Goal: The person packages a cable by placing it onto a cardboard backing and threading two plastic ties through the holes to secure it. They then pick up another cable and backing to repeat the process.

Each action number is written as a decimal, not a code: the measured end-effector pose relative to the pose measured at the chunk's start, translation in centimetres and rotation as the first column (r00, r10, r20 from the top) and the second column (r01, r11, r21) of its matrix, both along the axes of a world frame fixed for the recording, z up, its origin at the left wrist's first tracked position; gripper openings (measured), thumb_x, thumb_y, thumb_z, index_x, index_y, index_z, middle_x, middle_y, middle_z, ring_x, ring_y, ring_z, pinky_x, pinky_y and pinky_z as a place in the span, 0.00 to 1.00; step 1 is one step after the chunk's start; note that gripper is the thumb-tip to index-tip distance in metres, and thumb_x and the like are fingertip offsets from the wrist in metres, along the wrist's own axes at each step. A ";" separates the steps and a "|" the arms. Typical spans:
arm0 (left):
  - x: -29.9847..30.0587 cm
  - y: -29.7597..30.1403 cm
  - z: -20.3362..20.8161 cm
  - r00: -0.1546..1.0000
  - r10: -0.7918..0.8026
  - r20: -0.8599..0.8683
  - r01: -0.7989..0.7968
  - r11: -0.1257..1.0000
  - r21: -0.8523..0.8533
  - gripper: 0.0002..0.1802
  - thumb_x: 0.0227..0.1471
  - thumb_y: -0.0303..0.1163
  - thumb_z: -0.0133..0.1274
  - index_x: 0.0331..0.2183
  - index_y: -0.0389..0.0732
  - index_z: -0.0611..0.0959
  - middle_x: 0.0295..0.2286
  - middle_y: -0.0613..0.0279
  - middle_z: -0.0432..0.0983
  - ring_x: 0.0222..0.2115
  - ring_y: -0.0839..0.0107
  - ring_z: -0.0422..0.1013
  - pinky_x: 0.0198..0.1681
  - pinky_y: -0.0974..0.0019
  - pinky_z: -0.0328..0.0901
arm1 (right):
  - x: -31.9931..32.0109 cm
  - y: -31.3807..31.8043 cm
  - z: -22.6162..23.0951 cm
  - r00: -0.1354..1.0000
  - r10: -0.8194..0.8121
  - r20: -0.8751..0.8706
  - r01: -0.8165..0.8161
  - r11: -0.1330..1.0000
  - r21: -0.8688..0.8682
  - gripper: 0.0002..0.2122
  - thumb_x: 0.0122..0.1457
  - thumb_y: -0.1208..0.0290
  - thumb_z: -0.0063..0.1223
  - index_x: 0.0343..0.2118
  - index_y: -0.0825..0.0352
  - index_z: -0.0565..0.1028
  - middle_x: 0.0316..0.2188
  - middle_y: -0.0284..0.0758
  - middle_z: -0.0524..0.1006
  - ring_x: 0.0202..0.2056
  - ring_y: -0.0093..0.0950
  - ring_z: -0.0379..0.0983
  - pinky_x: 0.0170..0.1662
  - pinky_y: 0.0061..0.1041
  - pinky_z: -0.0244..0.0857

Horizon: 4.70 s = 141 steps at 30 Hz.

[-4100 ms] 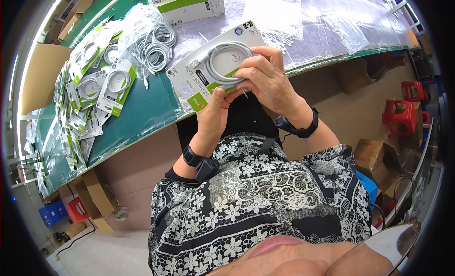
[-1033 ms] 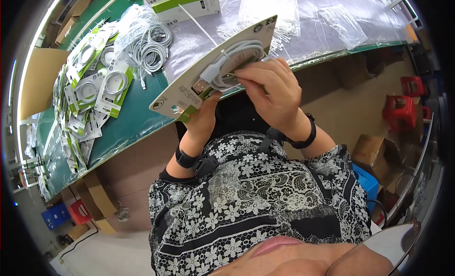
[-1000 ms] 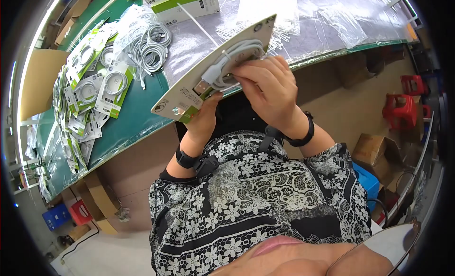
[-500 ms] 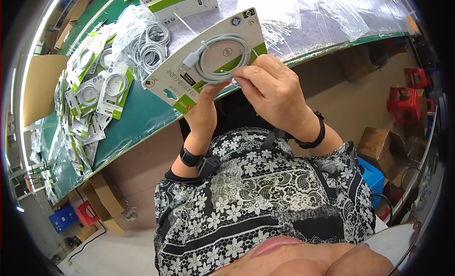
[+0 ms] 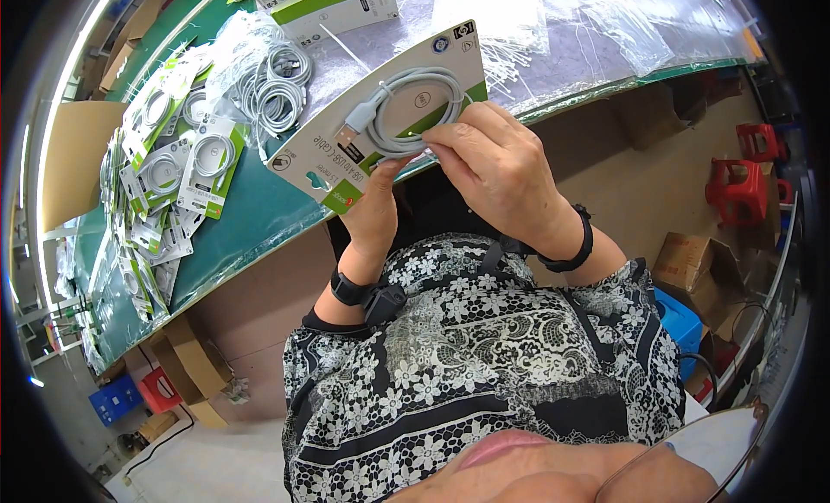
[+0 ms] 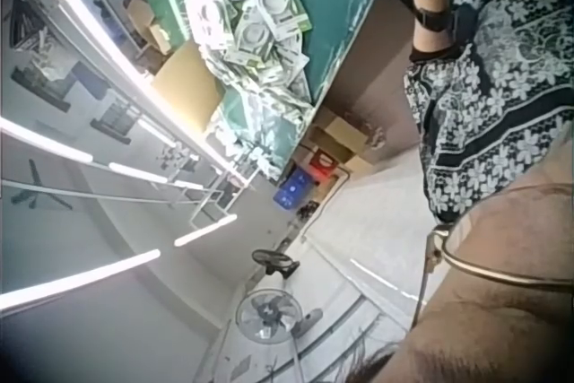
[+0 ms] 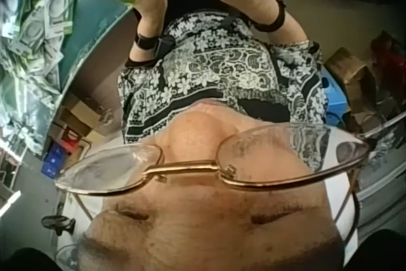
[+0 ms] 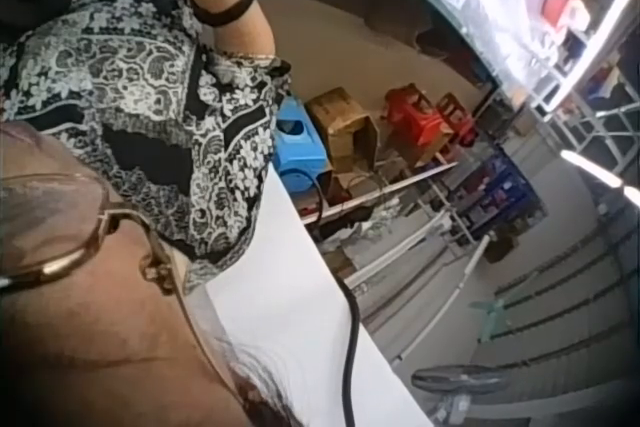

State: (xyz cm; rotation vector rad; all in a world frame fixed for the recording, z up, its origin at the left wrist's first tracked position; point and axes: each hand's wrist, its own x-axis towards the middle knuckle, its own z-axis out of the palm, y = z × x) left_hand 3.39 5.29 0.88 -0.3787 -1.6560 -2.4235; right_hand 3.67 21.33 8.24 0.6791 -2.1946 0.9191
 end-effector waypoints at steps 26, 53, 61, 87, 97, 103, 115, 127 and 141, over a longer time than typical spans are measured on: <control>0.3 0.2 1.1 0.988 -0.035 0.151 -0.018 0.941 0.337 0.16 0.55 0.27 0.47 0.45 0.32 0.70 0.40 0.50 0.73 0.38 0.58 0.74 0.42 0.58 0.71 | -0.6 4.5 -4.5 0.897 0.271 0.350 0.038 0.741 -0.671 0.11 0.50 0.79 0.57 0.37 0.72 0.72 0.32 0.38 0.76 0.28 0.26 0.74 0.29 0.23 0.66; 0.9 1.0 0.2 0.923 -0.303 0.237 0.177 0.881 0.440 0.15 0.58 0.29 0.44 0.46 0.32 0.69 0.40 0.53 0.73 0.39 0.61 0.73 0.43 0.58 0.71 | -3.2 1.0 -9.0 0.875 0.324 0.360 -0.181 0.908 -0.379 0.12 0.47 0.84 0.52 0.37 0.70 0.72 0.34 0.37 0.75 0.36 0.30 0.74 0.38 0.28 0.68; 0.7 1.6 0.0 0.928 -0.217 0.302 0.081 0.911 0.404 0.16 0.58 0.29 0.44 0.46 0.31 0.69 0.40 0.52 0.73 0.38 0.60 0.74 0.43 0.58 0.71 | -3.2 1.0 -7.7 0.839 0.254 0.481 -0.079 0.932 -0.355 0.13 0.50 0.84 0.50 0.40 0.71 0.71 0.34 0.36 0.76 0.35 0.24 0.72 0.39 0.24 0.67; 1.0 0.5 -1.1 0.873 -0.398 0.282 0.229 0.845 0.482 0.19 0.58 0.29 0.45 0.49 0.33 0.66 0.43 0.51 0.71 0.42 0.59 0.72 0.46 0.57 0.70 | -2.9 3.6 -3.4 0.985 0.170 -0.021 -0.158 0.948 0.276 0.09 0.41 0.73 0.62 0.28 0.60 0.77 0.36 0.26 0.74 0.50 0.35 0.62 0.48 0.31 0.62; 1.0 0.6 0.3 0.919 -0.277 0.280 0.127 0.882 0.454 0.17 0.57 0.27 0.45 0.48 0.34 0.67 0.42 0.53 0.71 0.40 0.61 0.73 0.43 0.59 0.72 | -2.7 5.9 -5.9 0.997 -0.064 0.030 0.070 0.958 -0.277 0.13 0.52 0.80 0.55 0.42 0.64 0.73 0.41 0.34 0.72 0.45 0.28 0.68 0.45 0.29 0.65; 1.7 0.2 0.7 0.915 -0.269 0.300 0.136 0.907 0.398 0.17 0.57 0.28 0.45 0.48 0.34 0.67 0.41 0.54 0.72 0.40 0.61 0.73 0.42 0.59 0.72 | -1.4 1.4 -8.8 0.810 0.398 0.430 -0.070 0.795 -0.603 0.12 0.55 0.82 0.50 0.43 0.71 0.70 0.38 0.37 0.73 0.39 0.26 0.71 0.42 0.23 0.67; 1.5 -0.9 2.0 0.930 -0.200 0.309 0.127 0.962 0.243 0.19 0.58 0.29 0.45 0.49 0.31 0.66 0.41 0.50 0.72 0.37 0.56 0.75 0.37 0.62 0.74 | -2.7 0.3 -8.7 0.774 0.444 0.451 -0.218 0.856 -0.469 0.18 0.49 0.83 0.55 0.45 0.71 0.68 0.43 0.38 0.72 0.44 0.28 0.70 0.46 0.27 0.65; 2.2 -0.4 2.4 0.877 -0.299 0.377 0.161 0.920 0.356 0.17 0.57 0.29 0.45 0.47 0.31 0.68 0.37 0.50 0.74 0.38 0.56 0.74 0.37 0.64 0.73 | -4.4 0.1 -10.8 0.747 0.635 0.197 -0.362 0.637 -0.681 0.20 0.49 0.83 0.55 0.47 0.70 0.67 0.43 0.38 0.72 0.45 0.28 0.69 0.47 0.26 0.66; -0.8 -1.3 1.3 0.991 -0.025 0.130 0.025 1.000 0.000 0.12 0.54 0.27 0.49 0.40 0.32 0.72 0.29 0.58 0.74 0.23 0.73 0.71 0.20 0.74 0.65 | -3.2 0.5 -8.2 0.405 0.592 0.697 -0.328 0.806 -0.493 0.14 0.54 0.81 0.51 0.44 0.69 0.69 0.37 0.36 0.73 0.30 0.22 0.72 0.31 0.20 0.69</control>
